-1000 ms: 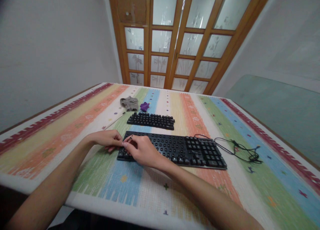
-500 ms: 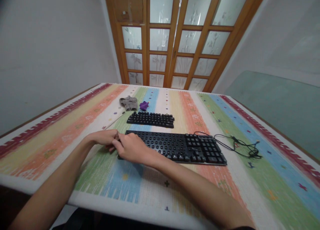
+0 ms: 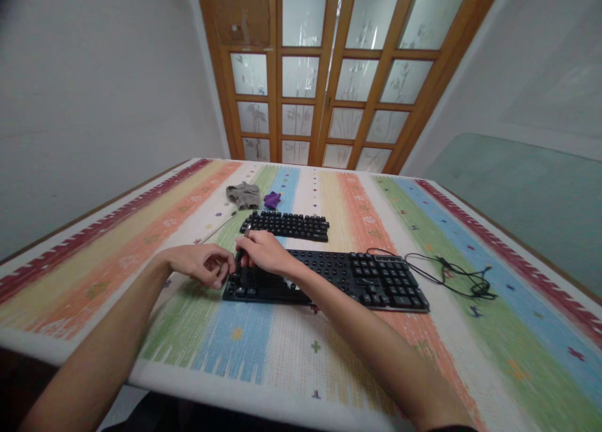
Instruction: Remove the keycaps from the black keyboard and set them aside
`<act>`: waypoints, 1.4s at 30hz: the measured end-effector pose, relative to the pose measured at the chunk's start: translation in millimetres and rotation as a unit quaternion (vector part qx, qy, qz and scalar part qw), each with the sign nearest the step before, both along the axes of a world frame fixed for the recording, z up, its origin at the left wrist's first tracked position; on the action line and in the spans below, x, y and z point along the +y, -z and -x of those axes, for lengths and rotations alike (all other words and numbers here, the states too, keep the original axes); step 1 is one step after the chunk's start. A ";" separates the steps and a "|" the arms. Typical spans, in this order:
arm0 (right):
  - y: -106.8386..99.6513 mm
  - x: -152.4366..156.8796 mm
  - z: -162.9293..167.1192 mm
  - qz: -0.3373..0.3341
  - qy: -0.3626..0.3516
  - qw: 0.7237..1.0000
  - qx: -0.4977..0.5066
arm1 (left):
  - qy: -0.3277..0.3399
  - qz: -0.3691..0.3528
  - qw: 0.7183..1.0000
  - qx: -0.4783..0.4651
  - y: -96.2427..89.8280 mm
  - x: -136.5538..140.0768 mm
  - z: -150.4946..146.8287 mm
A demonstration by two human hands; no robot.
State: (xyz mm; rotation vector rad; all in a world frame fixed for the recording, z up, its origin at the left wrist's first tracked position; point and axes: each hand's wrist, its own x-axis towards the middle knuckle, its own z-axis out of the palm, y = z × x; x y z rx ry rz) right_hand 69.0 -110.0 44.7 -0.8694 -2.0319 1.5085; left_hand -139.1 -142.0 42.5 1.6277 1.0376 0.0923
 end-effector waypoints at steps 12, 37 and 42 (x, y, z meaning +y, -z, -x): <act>-11.4 -2.0 -19.6 -0.092 0.007 0.996 0.003 | -0.076 -0.099 0.990 -0.059 2.4 3.1 -16.6; 9.1 -10.8 -37.5 -0.047 0.012 0.997 0.053 | -0.292 -0.241 0.918 -0.115 16.9 15.6 -2.8; -3.0 -29.5 -46.9 -0.205 -0.049 0.978 -0.007 | -0.337 -0.355 0.872 0.009 27.7 23.6 1.0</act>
